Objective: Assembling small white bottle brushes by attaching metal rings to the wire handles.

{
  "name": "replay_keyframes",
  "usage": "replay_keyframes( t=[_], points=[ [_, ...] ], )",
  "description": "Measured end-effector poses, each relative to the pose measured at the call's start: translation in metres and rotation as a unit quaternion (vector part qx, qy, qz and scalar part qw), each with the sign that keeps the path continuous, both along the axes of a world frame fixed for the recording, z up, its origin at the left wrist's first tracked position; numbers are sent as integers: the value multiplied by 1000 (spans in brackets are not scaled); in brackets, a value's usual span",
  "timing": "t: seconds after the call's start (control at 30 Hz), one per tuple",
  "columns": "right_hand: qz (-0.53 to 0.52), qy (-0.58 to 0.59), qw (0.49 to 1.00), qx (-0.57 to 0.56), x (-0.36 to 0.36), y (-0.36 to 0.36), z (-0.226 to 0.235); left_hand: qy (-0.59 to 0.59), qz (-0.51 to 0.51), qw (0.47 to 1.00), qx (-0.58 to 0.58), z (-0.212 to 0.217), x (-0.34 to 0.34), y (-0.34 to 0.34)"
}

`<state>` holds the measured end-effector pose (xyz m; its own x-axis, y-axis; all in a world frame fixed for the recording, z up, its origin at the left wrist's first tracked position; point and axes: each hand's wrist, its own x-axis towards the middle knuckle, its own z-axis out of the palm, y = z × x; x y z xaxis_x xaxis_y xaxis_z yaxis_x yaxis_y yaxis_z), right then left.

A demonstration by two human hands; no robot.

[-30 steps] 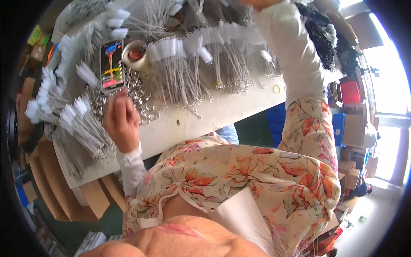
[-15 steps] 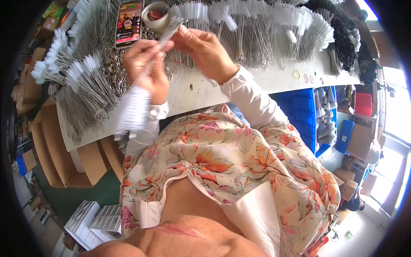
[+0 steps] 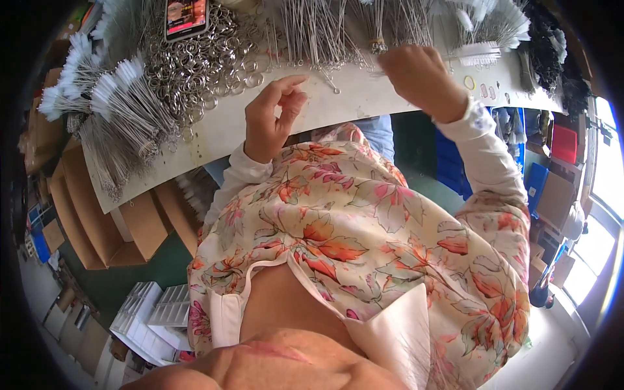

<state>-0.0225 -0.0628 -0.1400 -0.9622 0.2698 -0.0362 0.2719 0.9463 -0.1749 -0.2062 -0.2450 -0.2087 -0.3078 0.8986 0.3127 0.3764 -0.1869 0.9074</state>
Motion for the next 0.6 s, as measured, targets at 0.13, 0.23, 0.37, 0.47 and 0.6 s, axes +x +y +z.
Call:
replay_keyframes(
  t=[0.13, 0.23, 0.37, 0.47, 0.6],
  points=[
    [-55, -127, 983, 118, 9, -30, -47, -10, -40, 993, -107, -8, 6, -5],
    [-82, 34, 934, -346, -19, -47, -39, -40, -37, 998, -23, -10, 14, -8],
    [-115, -31, 774, -622, -41, -60, -22, 87, -20, 991, 94, -7, -2, -15],
    [-115, -85, 732, -666, -40, -54, -7, 180, -63, 976, 109, 13, -16, -16],
    [-62, -41, 968, -241, -17, -36, -21, 373, 16, 927, 19, 0, -70, 1]
  ],
)
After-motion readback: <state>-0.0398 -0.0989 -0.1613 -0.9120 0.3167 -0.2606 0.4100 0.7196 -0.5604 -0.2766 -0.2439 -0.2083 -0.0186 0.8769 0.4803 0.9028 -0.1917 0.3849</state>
